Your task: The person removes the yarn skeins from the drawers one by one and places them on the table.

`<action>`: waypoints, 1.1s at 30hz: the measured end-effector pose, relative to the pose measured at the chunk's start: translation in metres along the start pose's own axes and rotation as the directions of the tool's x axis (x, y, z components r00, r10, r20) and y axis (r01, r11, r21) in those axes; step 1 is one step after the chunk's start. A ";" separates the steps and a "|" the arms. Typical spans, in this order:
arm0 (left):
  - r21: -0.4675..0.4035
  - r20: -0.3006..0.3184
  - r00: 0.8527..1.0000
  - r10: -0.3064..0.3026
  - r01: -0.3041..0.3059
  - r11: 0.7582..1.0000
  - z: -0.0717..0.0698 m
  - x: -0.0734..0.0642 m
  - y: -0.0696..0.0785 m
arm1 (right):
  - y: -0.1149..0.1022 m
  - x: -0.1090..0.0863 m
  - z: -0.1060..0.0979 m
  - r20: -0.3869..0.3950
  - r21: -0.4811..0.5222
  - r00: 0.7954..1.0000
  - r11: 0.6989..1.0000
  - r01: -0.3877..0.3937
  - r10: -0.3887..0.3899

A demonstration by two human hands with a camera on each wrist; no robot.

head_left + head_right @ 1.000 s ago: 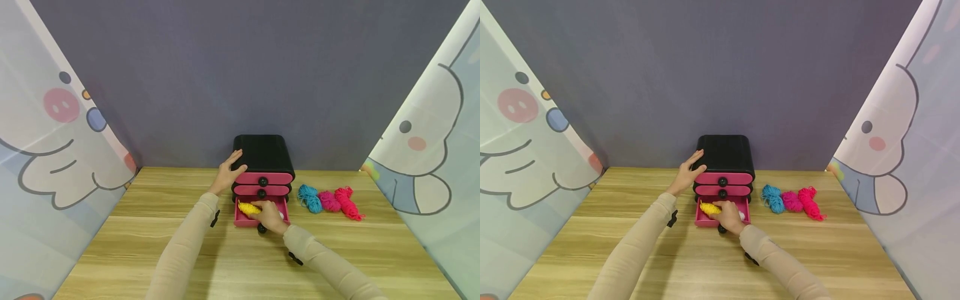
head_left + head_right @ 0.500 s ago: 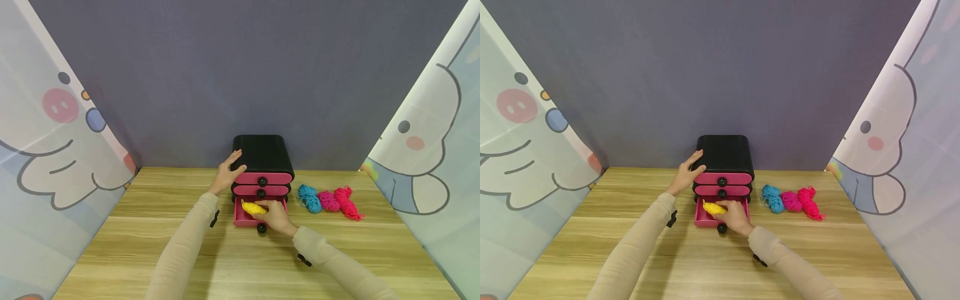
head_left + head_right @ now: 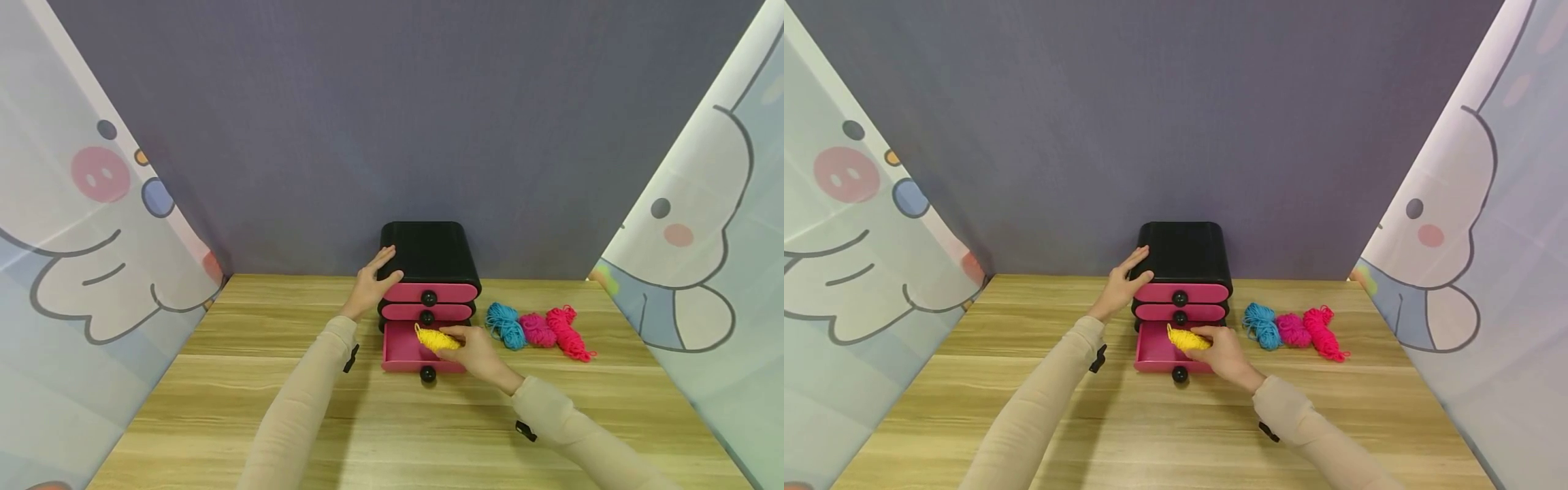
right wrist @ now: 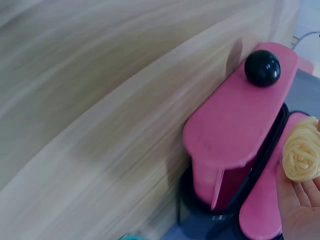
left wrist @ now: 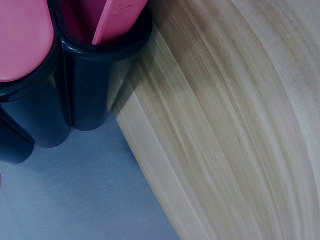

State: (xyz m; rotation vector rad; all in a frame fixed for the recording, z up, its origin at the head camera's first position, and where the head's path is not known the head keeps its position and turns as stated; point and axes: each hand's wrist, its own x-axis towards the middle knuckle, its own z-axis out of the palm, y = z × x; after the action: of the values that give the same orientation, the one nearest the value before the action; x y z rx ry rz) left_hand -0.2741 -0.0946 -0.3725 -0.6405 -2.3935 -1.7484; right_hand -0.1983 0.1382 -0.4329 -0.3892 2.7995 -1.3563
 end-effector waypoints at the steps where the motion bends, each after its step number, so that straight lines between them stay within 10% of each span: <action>1: -0.004 -0.001 1.000 0.001 -0.001 1.000 0.000 0.000 0.000 | 0.002 -0.002 -0.004 -0.003 -0.001 1.000 1.000 -0.005 0.005; 12: 0.033 -0.038 0.999 0.003 -0.002 0.999 0.004 0.011 -0.034 | 0.031 -0.019 -0.052 -0.085 -0.059 0.996 0.998 0.009 -0.014; 21: 0.021 -0.041 0.999 0.022 -0.022 1.000 0.004 0.012 -0.035 | 0.046 -0.025 -0.091 -0.158 -0.134 0.987 0.990 -0.045 0.023; 33: 0.017 -0.039 0.999 0.016 -0.016 1.000 0.005 0.013 -0.036 | 0.088 -0.029 -0.133 -0.251 -0.083 0.941 0.964 -0.253 0.225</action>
State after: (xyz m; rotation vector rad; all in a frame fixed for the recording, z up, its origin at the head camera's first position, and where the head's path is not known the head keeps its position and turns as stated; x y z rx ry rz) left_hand -0.2993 -0.0957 -0.4021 -0.6159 -2.3677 -1.7168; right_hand -0.2046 0.2998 -0.4207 0.1253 2.9994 -1.2700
